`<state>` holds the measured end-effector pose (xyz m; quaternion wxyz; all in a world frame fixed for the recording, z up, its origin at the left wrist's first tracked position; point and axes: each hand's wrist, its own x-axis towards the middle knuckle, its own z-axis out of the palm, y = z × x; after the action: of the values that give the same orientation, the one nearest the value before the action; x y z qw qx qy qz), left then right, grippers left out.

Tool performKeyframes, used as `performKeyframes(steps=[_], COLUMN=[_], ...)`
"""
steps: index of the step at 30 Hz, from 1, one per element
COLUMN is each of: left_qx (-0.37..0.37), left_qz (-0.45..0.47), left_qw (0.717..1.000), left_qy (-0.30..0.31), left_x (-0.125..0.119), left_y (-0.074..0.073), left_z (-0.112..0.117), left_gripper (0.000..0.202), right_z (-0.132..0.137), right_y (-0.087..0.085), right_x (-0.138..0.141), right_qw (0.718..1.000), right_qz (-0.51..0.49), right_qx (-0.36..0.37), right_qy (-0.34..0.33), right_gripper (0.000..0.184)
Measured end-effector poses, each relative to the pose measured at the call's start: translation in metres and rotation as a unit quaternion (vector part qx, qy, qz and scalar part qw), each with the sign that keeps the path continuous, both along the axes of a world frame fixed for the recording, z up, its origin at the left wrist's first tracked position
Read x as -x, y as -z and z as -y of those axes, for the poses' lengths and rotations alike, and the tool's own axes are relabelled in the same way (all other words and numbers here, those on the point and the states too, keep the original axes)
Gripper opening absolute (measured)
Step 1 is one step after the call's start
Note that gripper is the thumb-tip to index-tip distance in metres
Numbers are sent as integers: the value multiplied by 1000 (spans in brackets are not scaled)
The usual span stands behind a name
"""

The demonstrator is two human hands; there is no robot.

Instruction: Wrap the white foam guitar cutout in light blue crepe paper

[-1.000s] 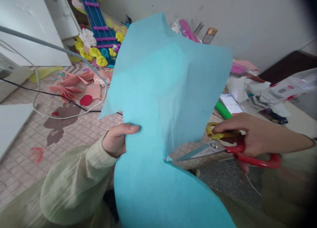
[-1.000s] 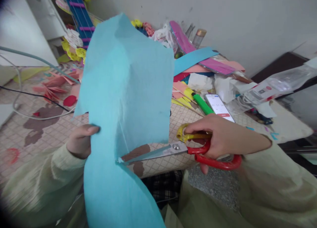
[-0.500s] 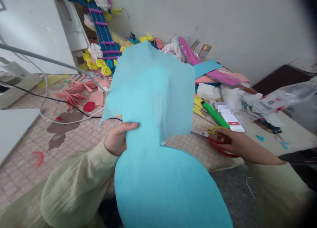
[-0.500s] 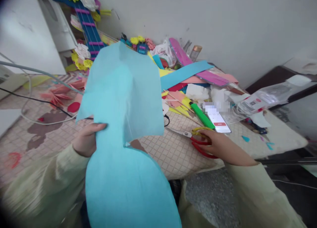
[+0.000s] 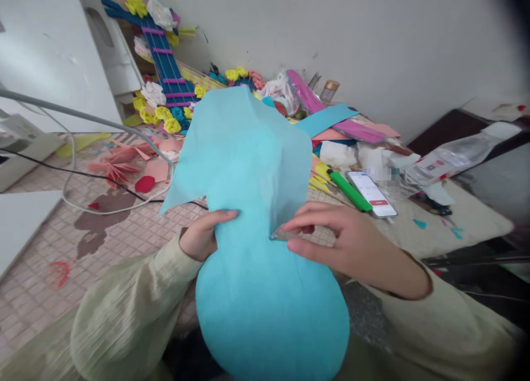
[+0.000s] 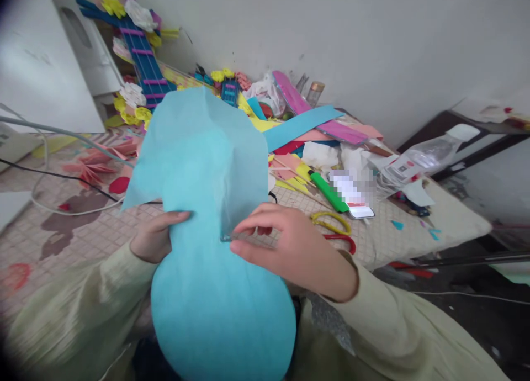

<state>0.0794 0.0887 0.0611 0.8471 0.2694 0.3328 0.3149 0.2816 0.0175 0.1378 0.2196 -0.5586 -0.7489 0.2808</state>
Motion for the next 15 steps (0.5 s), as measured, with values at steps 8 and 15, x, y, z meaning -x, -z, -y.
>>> performKeyframes(steps=[8, 15], left_qx=[-6, -4], left_qz=[2, -8], left_qw=[1000, 1000], left_qy=[-12, -18], left_x=[-4, -6], left_y=[-3, -2], left_z=[2, 3], left_gripper=[27, 29], right_z=[-11, -10], right_y=[9, 19], right_x=[12, 15], right_qw=[999, 994], right_qz=[7, -51], right_qx=[48, 92], right_qy=[16, 41], right_gripper=[12, 14])
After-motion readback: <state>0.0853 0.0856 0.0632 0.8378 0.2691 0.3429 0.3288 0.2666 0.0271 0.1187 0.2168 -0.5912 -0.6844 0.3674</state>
